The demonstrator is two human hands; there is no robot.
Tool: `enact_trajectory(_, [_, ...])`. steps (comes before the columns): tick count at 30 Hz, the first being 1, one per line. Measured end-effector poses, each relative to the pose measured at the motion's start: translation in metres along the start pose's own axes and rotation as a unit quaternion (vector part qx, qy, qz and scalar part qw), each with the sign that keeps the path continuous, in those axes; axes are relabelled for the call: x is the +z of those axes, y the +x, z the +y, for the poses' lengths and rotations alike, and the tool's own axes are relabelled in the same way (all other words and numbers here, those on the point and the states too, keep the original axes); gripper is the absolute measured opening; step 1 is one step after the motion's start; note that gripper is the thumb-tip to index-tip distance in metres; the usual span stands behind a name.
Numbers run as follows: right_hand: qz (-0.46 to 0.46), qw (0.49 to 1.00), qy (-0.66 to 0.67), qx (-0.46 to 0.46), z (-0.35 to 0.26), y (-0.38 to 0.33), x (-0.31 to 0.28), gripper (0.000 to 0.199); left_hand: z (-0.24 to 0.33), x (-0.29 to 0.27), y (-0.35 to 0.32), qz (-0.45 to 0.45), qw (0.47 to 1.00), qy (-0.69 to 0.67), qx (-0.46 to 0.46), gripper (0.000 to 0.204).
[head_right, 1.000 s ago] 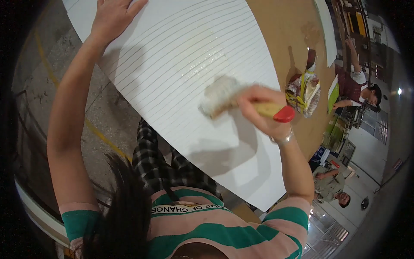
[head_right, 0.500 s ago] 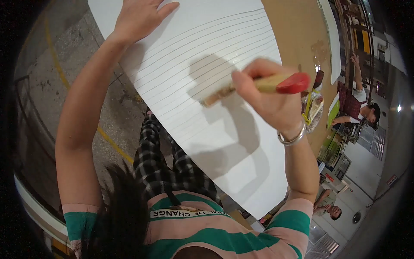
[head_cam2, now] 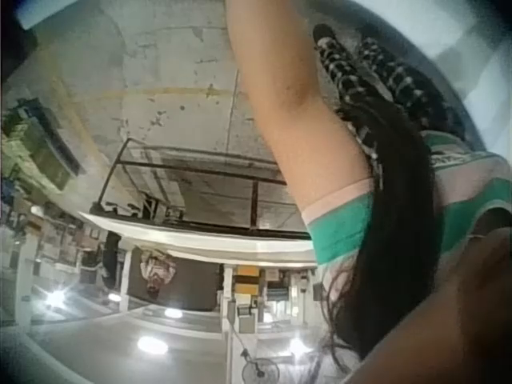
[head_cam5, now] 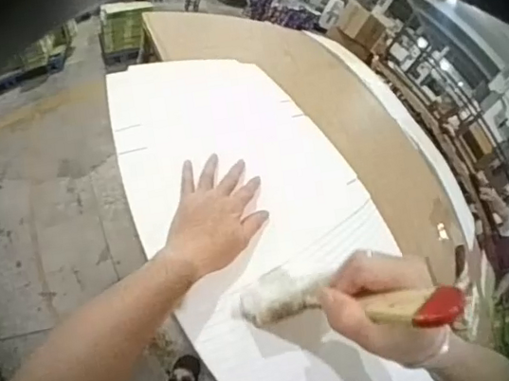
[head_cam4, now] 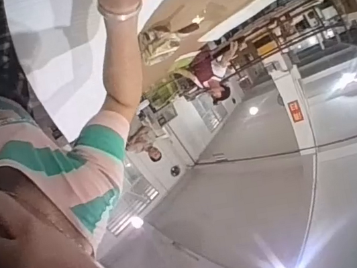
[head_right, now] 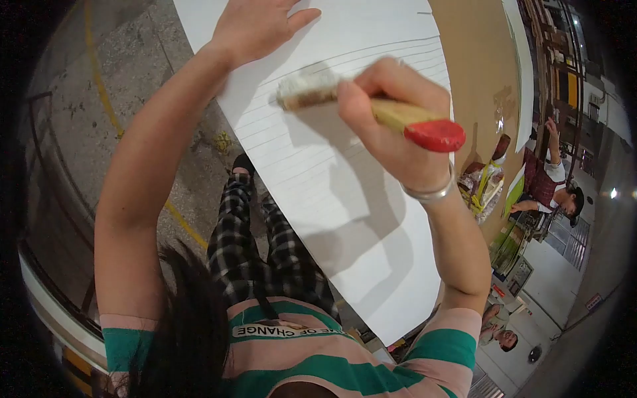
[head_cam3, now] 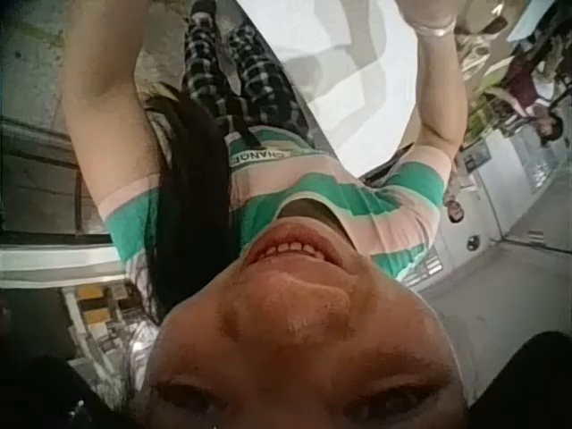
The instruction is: Applying adhesive or paint to a large corrugated board using a brush.
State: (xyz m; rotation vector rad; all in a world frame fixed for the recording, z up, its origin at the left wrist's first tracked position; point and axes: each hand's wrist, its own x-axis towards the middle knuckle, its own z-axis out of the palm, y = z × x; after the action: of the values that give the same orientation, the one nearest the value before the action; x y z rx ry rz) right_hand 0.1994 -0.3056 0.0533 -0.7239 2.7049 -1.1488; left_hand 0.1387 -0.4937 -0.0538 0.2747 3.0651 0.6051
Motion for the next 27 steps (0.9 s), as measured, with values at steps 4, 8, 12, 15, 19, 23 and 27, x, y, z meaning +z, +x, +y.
enact_trajectory(4, [-0.002, 1.000, 0.010, -0.005, -0.005, -0.003, 0.002, 0.015, 0.005, -0.006, -0.003, -0.008, 0.999, 0.035, 0.001, 0.054])
enact_trajectory(8, [-0.014, 0.999, -0.034, -0.037, -0.008, 0.000, 0.007, 0.014, 0.004, -0.003, -0.003, 0.005, 1.000, 0.025, 0.007, 0.053])
enact_trajectory(12, [-0.015, 0.999, -0.016, -0.039, -0.011, 0.001, 0.008, 0.014, 0.001, 0.004, -0.002, 0.023, 0.999, 0.023, 0.014, 0.050])
enact_trajectory(15, [0.027, 0.999, -0.011, -0.040, -0.017, 0.006, 0.012, 0.014, 0.001, 0.003, -0.003, 0.022, 1.000, 0.008, 0.019, 0.047])
enact_trajectory(19, [-0.053, 0.996, -0.042, -0.065, -0.013, 0.003, 0.007, 0.014, -0.001, -0.002, -0.004, 0.047, 0.998, -0.036, 0.031, 0.043])
enact_trajectory(23, [0.011, 0.999, -0.027, -0.026, -0.018, 0.007, 0.013, 0.013, 0.003, -0.004, -0.005, 0.025, 0.999, -0.037, 0.021, 0.041])
enact_trajectory(27, [-0.069, 0.994, -0.051, -0.068, -0.018, 0.008, 0.008, 0.013, -0.005, 0.000, -0.003, 0.067, 0.996, -0.058, 0.028, 0.040])
